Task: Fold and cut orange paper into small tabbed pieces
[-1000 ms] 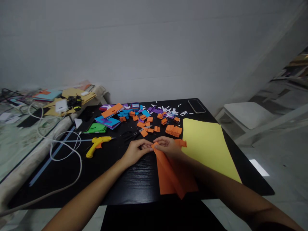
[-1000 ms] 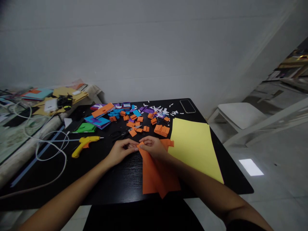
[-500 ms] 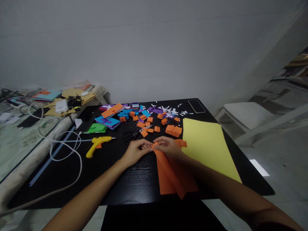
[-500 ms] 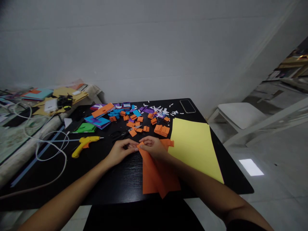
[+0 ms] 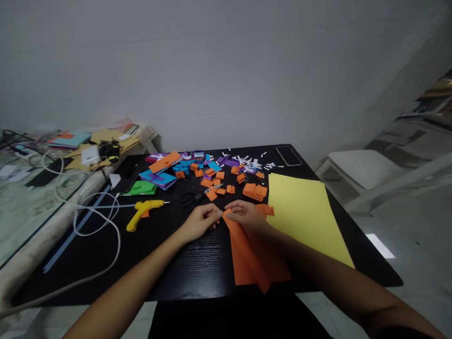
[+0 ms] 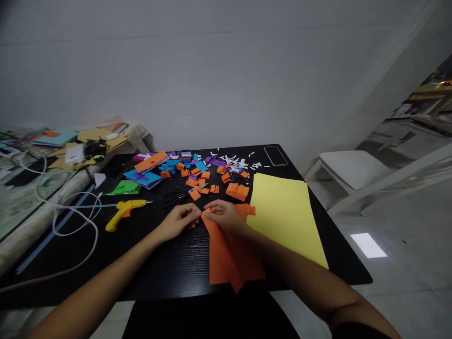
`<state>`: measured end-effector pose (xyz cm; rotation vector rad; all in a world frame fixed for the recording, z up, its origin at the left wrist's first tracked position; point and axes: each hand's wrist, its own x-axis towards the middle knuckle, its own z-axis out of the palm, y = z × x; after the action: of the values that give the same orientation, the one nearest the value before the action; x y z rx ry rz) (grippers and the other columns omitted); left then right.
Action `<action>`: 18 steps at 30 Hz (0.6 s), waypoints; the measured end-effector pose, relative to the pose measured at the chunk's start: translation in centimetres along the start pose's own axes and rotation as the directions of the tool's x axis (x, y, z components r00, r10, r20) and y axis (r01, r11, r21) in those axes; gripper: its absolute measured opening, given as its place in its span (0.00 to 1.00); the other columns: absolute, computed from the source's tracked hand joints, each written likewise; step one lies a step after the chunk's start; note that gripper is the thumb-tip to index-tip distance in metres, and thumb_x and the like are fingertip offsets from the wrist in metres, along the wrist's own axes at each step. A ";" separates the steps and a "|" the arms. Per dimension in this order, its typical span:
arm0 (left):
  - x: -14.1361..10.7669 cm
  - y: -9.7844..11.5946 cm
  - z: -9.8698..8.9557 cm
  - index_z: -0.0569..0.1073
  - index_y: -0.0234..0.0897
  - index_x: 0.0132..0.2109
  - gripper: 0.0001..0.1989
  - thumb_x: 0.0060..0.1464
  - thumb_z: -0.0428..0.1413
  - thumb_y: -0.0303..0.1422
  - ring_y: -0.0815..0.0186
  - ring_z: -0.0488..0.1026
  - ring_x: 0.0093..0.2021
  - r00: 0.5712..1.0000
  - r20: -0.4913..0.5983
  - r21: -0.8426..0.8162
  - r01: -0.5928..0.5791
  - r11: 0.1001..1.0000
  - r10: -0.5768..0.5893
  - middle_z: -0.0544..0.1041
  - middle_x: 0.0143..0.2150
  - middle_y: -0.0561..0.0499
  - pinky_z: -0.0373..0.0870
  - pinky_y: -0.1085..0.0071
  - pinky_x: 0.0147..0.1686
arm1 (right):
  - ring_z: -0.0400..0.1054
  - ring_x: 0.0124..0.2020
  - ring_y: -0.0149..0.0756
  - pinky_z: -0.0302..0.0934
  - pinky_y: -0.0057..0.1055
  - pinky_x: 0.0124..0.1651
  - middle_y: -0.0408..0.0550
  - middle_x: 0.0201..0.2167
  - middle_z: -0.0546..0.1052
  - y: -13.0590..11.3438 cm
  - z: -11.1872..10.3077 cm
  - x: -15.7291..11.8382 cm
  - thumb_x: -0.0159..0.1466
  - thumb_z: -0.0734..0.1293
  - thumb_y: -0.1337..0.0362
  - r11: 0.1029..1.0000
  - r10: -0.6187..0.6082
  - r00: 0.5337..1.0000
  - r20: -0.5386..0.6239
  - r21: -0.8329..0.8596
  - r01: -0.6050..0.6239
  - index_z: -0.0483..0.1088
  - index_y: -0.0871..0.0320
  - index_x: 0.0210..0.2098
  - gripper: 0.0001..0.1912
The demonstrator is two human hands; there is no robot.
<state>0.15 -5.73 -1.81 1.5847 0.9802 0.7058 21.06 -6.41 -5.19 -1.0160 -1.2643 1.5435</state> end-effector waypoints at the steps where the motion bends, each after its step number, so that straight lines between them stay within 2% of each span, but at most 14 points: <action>1: 0.0 -0.1 0.2 0.75 0.34 0.34 0.21 0.59 0.60 0.50 0.71 0.72 0.24 1.000 0.011 0.000 0.005 1.000 -0.005 0.76 0.27 0.52 0.68 0.74 0.26 | 0.76 0.33 0.35 0.69 0.35 0.43 0.41 0.29 0.79 0.0 0.0 0.0 0.52 0.80 0.56 1.000 0.003 1.000 0.007 0.004 -0.003 0.78 0.56 0.39 0.18; 7: -0.2 0.0 0.5 0.74 0.34 0.33 0.19 0.60 0.59 0.47 0.71 0.70 0.23 0.999 0.035 0.006 0.007 1.000 -0.007 0.74 0.25 0.54 0.67 0.74 0.26 | 0.72 0.28 0.31 0.65 0.31 0.37 0.38 0.26 0.77 -0.1 0.1 0.0 0.51 0.81 0.56 0.999 0.032 0.999 0.012 0.013 -0.033 0.77 0.57 0.40 0.21; 14: -0.3 0.2 0.2 0.74 0.34 0.33 0.16 0.60 0.59 0.44 0.70 0.70 0.25 1.000 0.021 0.039 -0.022 0.999 0.021 0.74 0.26 0.54 0.66 0.74 0.28 | 0.63 0.22 0.28 0.56 0.28 0.28 0.39 0.22 0.76 -0.7 -0.4 0.3 0.47 0.83 0.54 0.981 0.193 0.981 0.022 0.004 -0.193 0.79 0.58 0.40 0.25; 18: -0.3 0.0 0.2 0.75 0.34 0.34 0.16 0.61 0.59 0.44 0.70 0.70 0.25 0.999 0.020 0.050 -0.029 0.998 0.028 0.74 0.26 0.54 0.66 0.74 0.28 | 0.67 0.24 0.29 0.59 0.28 0.28 0.42 0.25 0.79 -0.7 -0.7 0.2 0.46 0.83 0.54 0.974 0.228 0.973 0.016 -0.004 -0.228 0.80 0.59 0.40 0.26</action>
<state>0.17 -6.06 -1.81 1.6498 0.9698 0.6891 21.71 -5.94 -4.60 -1.1857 -1.1928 1.7273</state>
